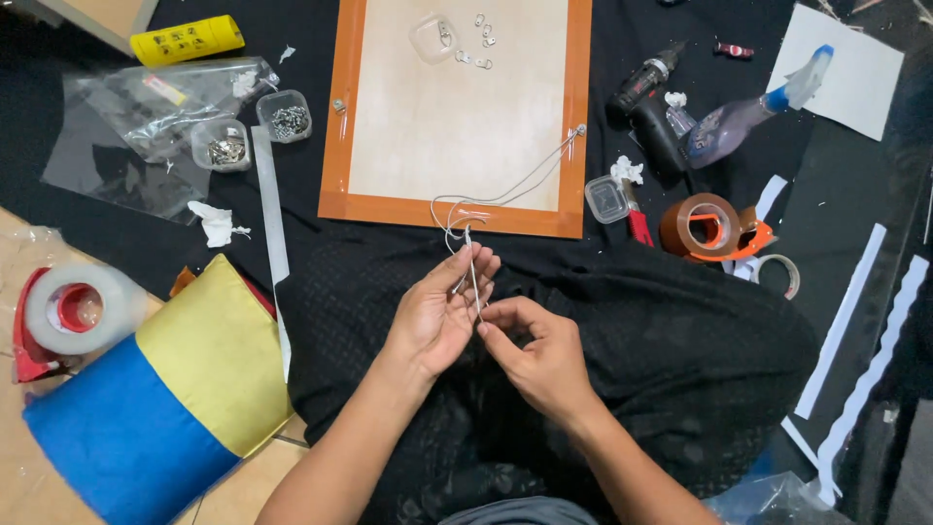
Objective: Measuring, threading, and securing a hanging wire to the back of a picture frame.
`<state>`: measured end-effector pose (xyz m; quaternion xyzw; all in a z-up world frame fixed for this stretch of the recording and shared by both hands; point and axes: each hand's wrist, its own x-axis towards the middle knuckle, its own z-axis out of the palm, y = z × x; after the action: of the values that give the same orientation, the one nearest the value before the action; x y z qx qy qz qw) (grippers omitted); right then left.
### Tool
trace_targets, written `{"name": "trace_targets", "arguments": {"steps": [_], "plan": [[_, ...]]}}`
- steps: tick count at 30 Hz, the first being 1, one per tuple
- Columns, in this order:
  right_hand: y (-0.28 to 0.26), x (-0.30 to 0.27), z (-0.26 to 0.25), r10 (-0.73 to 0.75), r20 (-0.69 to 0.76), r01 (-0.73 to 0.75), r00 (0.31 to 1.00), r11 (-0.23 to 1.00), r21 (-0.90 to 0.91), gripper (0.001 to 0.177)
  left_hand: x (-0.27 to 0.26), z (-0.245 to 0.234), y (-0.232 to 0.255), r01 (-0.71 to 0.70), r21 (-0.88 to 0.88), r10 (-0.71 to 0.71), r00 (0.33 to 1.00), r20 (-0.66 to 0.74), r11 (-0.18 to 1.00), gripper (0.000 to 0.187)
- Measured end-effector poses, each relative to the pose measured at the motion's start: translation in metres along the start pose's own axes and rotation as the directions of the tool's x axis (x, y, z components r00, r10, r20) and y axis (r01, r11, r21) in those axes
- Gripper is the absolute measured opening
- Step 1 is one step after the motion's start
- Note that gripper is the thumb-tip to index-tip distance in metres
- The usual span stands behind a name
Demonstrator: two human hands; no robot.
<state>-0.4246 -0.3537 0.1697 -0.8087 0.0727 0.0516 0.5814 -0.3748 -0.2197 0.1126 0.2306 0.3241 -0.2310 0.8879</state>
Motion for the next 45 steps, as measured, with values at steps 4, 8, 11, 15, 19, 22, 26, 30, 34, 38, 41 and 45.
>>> {"name": "trace_targets", "arguments": {"steps": [4,8,11,15,19,22,26,30,34,38,41,45], "plan": [[0.007,-0.011,-0.010,0.026,0.128,-0.015,0.991,0.996,-0.087,0.011,-0.003,0.009,0.007,-0.018,0.007,0.019,0.999,-0.027,1.000,0.021],[0.007,0.004,-0.025,-0.104,0.240,0.127,0.965,0.989,-0.080,0.022,0.004,0.000,0.005,-0.079,0.050,0.078,0.997,0.009,0.996,0.020],[0.046,0.074,-0.051,-0.059,0.076,0.073,0.995,0.977,-0.202,0.019,0.001,-0.015,0.012,-0.150,0.126,0.149,0.989,0.011,0.981,0.019],[0.130,0.205,-0.095,-0.115,-0.138,0.037,0.984,0.881,-0.471,0.017,0.010,-0.038,0.033,-0.316,0.252,0.302,0.949,0.094,0.915,0.017],[0.180,0.286,-0.110,-0.033,-0.215,-0.110,0.976,0.778,-0.619,0.024,0.065,-0.089,0.052,-0.353,0.121,0.335,0.931,0.146,0.928,0.014],[0.188,0.312,-0.110,-0.080,-0.221,-0.077,0.972,0.780,-0.621,0.025,0.086,-0.091,0.062,-0.352,0.049,0.342,0.928,0.145,0.935,0.014],[0.189,0.320,-0.098,-0.168,-0.201,0.016,0.965,0.804,-0.594,0.017,0.094,-0.078,0.060,-0.343,0.030,0.334,0.928,0.168,0.939,0.014],[0.230,0.331,-0.090,-0.290,-0.202,0.080,0.936,0.730,-0.679,0.012,0.096,-0.072,0.062,-0.314,0.047,0.303,0.940,0.158,0.948,0.012],[0.250,0.335,-0.084,-0.560,-0.109,0.224,0.822,0.493,-0.841,0.007,0.097,-0.073,0.062,-0.307,0.040,0.298,0.943,0.147,0.951,0.012],[0.243,0.334,-0.083,-0.603,-0.022,0.185,0.798,0.279,-0.942,0.003,0.098,-0.073,0.064,-0.304,0.034,0.298,0.946,0.131,0.952,0.012],[0.247,0.335,-0.084,-0.671,0.000,0.174,0.742,0.193,-0.966,0.009,0.100,-0.074,0.064,-0.315,0.030,0.309,0.942,0.128,0.949,0.012],[0.201,0.307,-0.087,-0.380,-0.090,0.197,0.921,0.651,-0.733,0.017,0.095,-0.067,0.064,-0.317,0.013,0.313,0.941,0.126,0.948,0.011]]}}
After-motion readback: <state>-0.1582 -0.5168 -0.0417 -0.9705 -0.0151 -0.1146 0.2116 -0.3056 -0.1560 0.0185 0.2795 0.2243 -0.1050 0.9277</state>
